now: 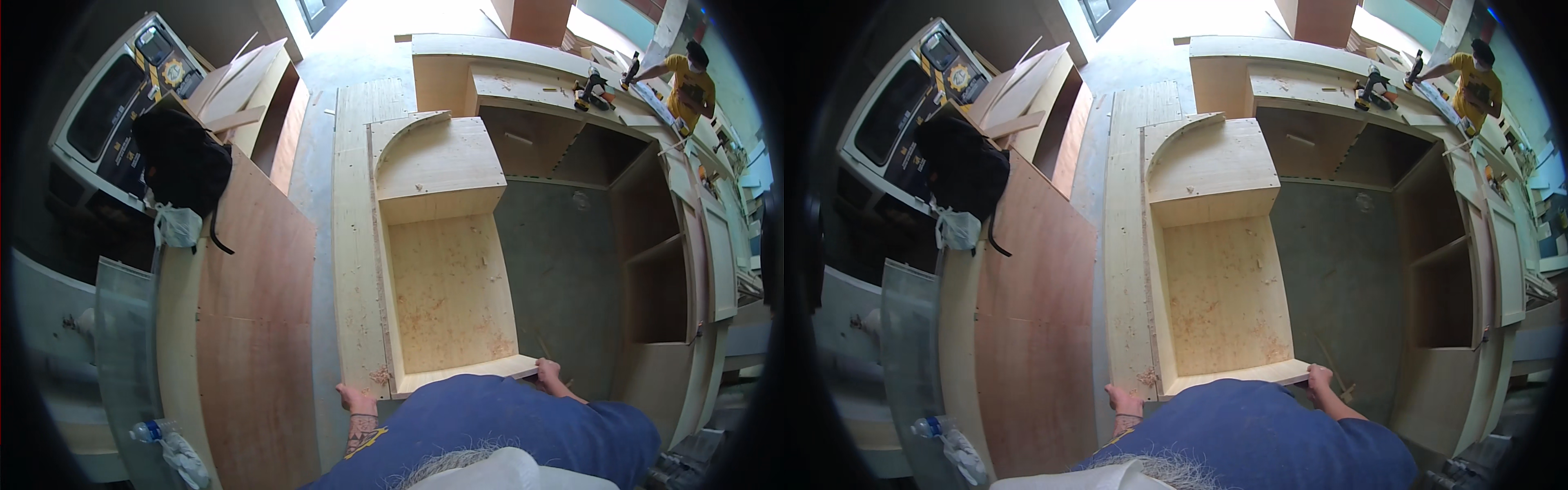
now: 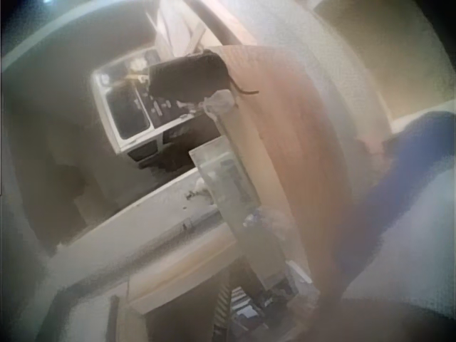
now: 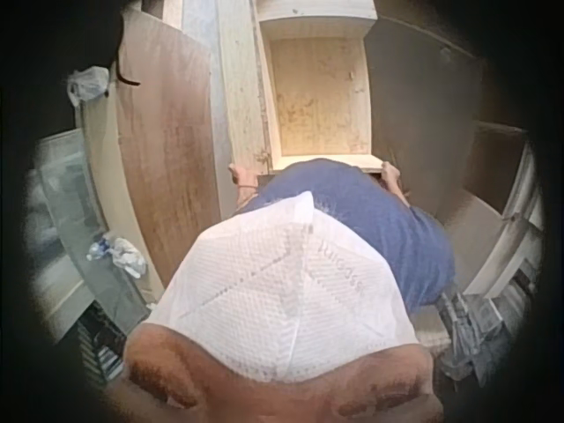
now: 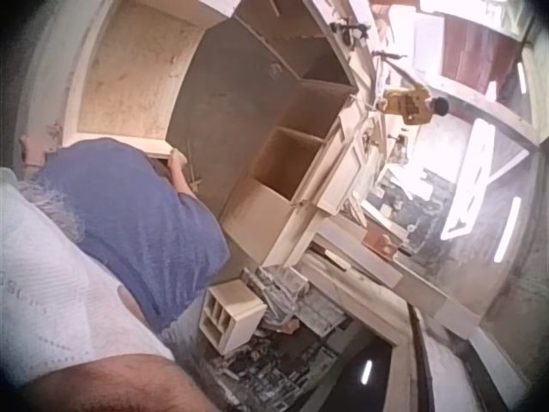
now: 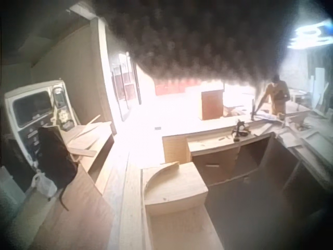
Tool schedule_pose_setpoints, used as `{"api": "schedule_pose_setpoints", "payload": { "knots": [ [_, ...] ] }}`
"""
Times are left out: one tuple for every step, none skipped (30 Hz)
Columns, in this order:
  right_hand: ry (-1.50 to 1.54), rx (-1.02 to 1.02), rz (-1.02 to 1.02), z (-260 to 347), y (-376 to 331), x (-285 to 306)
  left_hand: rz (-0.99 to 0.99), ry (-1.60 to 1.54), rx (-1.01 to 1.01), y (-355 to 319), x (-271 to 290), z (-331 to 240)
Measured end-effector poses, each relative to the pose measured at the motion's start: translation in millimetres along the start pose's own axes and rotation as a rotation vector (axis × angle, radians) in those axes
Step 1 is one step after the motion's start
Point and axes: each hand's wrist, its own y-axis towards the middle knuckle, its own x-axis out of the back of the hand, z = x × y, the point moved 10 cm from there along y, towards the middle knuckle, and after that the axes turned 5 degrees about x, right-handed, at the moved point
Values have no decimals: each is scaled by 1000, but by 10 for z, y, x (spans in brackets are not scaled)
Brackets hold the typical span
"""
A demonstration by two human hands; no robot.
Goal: Assembling a curved wooden cabinet component by measuring, marking, and drilling screws into a back panel.
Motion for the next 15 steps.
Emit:
{"api": "schedule_pose_setpoints", "payload": {
  "knots": [
    [245, -103, -17, 57, -69, -50, 14, 5, -5, -26, -151, -95],
    [493, -205, -29, 180, -226, -142, 37, 15, -22, -83, -314, -225],
    [502, -202, -28, 307, -339, -215, 53, 22, -36, -124, -393, -355],
    [402, -179, -23, 441, -446, -270, 62, 20, -42, -122, -417, -481],
    [302, -155, -19, 531, -523, -321, 104, 27, -35, -111, -474, -609],
    [275, -141, -64, 396, -477, -414, 146, 34, -29, -102, -539, -731],
    [285, -137, -61, 397, -493, -507, 154, 32, -36, -77, -586, -850],
    [235, -166, -72, 424, -549, -568, 173, 30, -48, -53, -655, -972],
    [183, -195, -84, 456, -591, -615, 189, 29, -58, -73, -737, -1069],
    [190, -191, -79, 531, -610, -678, 195, 25, -65, -90, -840, -1162],
    [161, -233, -71, 575, -628, -734, 159, 41, -78, -99, -938, -1259],
    [135, -276, -65, 631, -674, -783, 125, 59, -91, -118, -1017, -1350],
    [135, -268, -53, 658, -641, -904, 123, 48, -100, 3, -1040, -1432],
    [135, -241, -84, 705, -609, -993, 145, 16, -113, 148, -1117, -1517],
    [130, -215, -114, 741, -534, -1096, 164, -15, -124, 279, -1180, -1596]
  ]
}}
